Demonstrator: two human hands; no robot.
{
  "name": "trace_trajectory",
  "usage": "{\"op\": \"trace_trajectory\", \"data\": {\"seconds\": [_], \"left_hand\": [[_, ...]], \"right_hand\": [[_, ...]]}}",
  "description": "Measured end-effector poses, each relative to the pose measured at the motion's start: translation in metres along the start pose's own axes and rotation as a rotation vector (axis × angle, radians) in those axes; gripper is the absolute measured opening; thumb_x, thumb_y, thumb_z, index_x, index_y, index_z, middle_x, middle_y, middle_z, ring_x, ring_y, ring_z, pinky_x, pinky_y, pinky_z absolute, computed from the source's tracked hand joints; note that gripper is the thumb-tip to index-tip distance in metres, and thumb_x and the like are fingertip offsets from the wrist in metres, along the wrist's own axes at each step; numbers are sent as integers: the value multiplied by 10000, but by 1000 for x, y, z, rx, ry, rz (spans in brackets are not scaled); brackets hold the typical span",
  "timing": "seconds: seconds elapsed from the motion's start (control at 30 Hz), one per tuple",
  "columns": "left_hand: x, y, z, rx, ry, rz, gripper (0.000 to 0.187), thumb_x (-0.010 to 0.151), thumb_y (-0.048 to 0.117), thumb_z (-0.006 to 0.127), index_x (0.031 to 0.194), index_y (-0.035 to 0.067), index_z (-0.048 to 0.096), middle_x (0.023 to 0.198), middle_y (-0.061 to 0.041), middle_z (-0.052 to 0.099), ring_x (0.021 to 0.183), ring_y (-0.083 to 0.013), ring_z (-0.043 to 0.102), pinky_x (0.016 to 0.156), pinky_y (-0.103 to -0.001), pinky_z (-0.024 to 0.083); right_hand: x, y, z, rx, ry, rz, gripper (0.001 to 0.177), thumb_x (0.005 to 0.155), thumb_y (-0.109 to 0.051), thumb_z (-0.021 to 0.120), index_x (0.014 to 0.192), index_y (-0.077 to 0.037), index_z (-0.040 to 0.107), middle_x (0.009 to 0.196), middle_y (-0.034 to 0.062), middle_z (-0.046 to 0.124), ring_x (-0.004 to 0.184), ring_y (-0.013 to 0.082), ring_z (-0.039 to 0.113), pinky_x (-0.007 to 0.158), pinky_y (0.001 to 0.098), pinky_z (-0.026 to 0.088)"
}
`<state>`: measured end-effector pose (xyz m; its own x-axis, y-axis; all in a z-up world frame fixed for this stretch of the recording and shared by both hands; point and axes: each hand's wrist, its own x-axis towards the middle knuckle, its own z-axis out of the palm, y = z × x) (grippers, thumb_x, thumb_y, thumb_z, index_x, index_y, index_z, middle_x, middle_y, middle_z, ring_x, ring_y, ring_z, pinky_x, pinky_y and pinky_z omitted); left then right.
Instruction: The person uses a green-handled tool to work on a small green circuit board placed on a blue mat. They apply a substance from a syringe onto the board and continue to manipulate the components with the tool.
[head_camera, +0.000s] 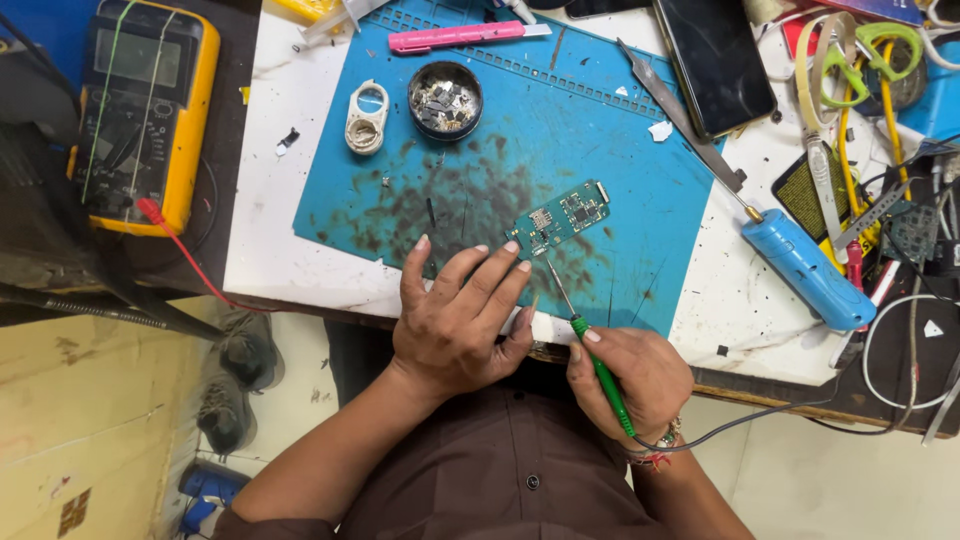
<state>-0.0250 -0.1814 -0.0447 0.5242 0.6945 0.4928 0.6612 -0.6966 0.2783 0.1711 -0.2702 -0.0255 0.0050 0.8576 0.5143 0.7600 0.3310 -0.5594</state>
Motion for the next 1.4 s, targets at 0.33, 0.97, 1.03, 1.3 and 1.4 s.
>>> {"op": "trace_trajectory", "data": {"seconds": [0.33, 0.97, 1.03, 1.3, 1.4], "left_hand": [[2, -3, -1, -4, -18, 1, 403, 964, 378, 643, 1261, 126, 745, 1334, -36, 682, 1220, -217, 601, 1238, -565, 172], [0, -3, 1, -25, -44, -8, 406, 960, 380, 659, 1267, 127, 744, 1348, -37, 672, 1224, -217, 588, 1235, -586, 174], [2, -4, 1, -21, -40, -8, 409, 957, 381, 659, 1266, 127, 743, 1345, -38, 672, 1224, -218, 588, 1232, -587, 174], [2, -3, 1, -21, -46, -19, 406, 957, 383, 661, 1267, 133, 743, 1353, -30, 670, 1238, -217, 579, 1229, -590, 178], [2, -3, 1, -23, -48, -15, 411, 957, 377, 661, 1275, 131, 745, 1353, -31, 668, 1233, -218, 579, 1229, -586, 181]], "right_hand": [[4, -2, 4, -71, -28, -17, 274, 805, -14, 823, 1028, -50, 669, 906, 103, 745, 766, 248, 711, 661, 322, 527], [-1, 1, 6, -107, -22, -16, 272, 810, -8, 822, 1033, -49, 673, 917, 95, 747, 760, 229, 703, 648, 315, 510], [1, 2, 5, -108, -28, -43, 274, 804, -22, 828, 1029, -54, 675, 918, 87, 752, 756, 223, 706, 651, 315, 512], [-1, 3, 7, -117, -36, -38, 287, 809, -10, 828, 1039, -55, 663, 923, 82, 748, 755, 222, 703, 654, 310, 511], [-1, 3, 6, -117, -49, -52, 299, 788, -11, 833, 1031, -59, 666, 920, 84, 750, 748, 221, 703, 646, 315, 508]]}}
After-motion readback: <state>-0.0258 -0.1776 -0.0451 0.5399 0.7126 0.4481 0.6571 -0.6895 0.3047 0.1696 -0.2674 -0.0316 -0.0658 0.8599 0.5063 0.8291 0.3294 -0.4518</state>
